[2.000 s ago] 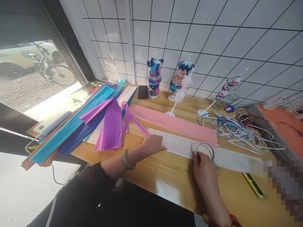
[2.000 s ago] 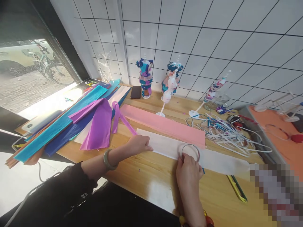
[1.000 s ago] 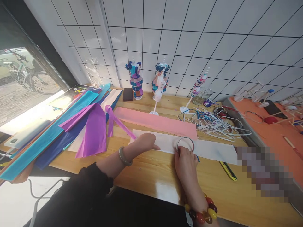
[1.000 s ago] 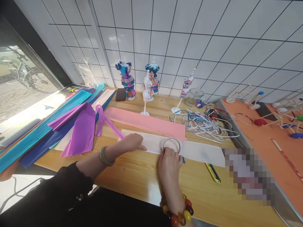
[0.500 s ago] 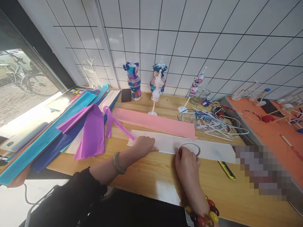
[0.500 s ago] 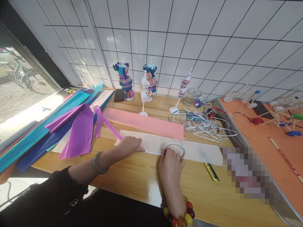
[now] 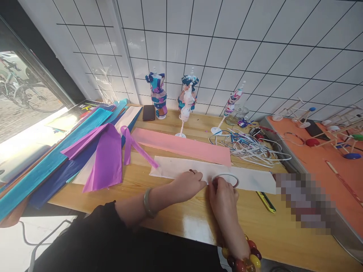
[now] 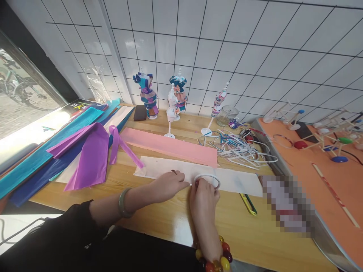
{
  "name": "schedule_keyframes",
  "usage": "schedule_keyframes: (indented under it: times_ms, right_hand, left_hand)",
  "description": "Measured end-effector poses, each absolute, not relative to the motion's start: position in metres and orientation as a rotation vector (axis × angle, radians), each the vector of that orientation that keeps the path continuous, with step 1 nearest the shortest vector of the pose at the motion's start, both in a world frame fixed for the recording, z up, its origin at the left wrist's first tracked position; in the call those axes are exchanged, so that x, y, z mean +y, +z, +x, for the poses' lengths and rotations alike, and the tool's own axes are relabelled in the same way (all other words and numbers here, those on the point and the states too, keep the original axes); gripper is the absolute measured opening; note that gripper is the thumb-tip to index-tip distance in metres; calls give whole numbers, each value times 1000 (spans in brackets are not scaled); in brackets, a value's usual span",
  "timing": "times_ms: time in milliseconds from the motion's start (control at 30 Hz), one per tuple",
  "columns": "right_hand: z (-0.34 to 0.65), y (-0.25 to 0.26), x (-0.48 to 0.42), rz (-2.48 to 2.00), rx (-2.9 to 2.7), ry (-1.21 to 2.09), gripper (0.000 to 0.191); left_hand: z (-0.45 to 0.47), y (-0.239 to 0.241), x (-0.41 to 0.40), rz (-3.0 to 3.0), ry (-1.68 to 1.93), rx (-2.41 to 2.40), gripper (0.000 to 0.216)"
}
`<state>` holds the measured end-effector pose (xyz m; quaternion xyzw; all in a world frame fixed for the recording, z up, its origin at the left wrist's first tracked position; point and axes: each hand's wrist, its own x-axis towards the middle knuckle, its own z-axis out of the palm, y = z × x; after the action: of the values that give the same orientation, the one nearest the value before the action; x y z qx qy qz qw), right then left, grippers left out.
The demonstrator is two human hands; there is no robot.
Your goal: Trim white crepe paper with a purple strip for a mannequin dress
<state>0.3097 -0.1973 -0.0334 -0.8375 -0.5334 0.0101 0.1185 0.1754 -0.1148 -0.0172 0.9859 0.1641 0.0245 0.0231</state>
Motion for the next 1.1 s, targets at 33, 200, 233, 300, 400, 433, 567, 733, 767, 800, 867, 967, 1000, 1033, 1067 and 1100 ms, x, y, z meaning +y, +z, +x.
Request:
schedule_keyframes:
  times_ms: [33, 200, 233, 300, 400, 433, 567, 733, 767, 800, 867, 967, 1000, 1033, 1067, 1100]
  right_hand:
    - [310, -33, -197, -2448, -1562, 34, 11]
    - [311, -33, -197, -2403, -1534, 55, 16]
    - [311, -33, -197, -2387, -1531, 63, 17]
    - [311, -34, -197, -2344, -1532, 75, 17]
    - [309, -36, -199, -2254, -1547, 92, 16]
    - [307, -36, -199, -2227, -1556, 95, 16]
    - [302, -36, -200, -2213, -1595, 85, 16]
    - [299, -37, -199, -2228, -1650, 38, 17]
    - [299, -37, -199, -2230, -1653, 28, 18]
    - [300, -38, -199, -2233, -1652, 22, 20]
    - [301, -39, -199, -2239, -1641, 25, 23]
    - [303, -41, -199, -2234, -1631, 41, 27]
    - [304, -42, -199, -2227, -1627, 36, 27]
    - [306, -42, -200, -2222, -1621, 26, 28]
    - [307, -43, -200, -2219, -1615, 12, 28]
    - [309, -43, -201, -2221, -1609, -4, 29]
  left_hand:
    - [175, -20, -118, 3077, 93, 508, 17]
    - [171, -26, -123, 3123, 99, 546, 22]
    - [170, -26, -123, 3128, 102, 541, 23]
    - [168, -25, -123, 3136, 108, 535, 23]
    - [164, -24, -121, 3138, 101, 531, 21]
    - [162, -24, -121, 3138, 98, 527, 19]
    - [156, -25, -119, 3152, 132, 477, 16]
    - [156, -26, -122, 3115, 183, 452, 17]
    - [156, -27, -123, 3110, 180, 452, 17]
    - [156, -28, -123, 3109, 174, 450, 18]
    - [156, -30, -122, 3113, 169, 441, 20]
    - [154, -34, -119, 3112, 179, 429, 24]
    - [154, -34, -118, 3107, 181, 425, 24]
    - [154, -35, -117, 3099, 181, 424, 23]
    - [154, -36, -116, 3090, 180, 427, 23]
    - [154, -36, -116, 3081, 179, 431, 23]
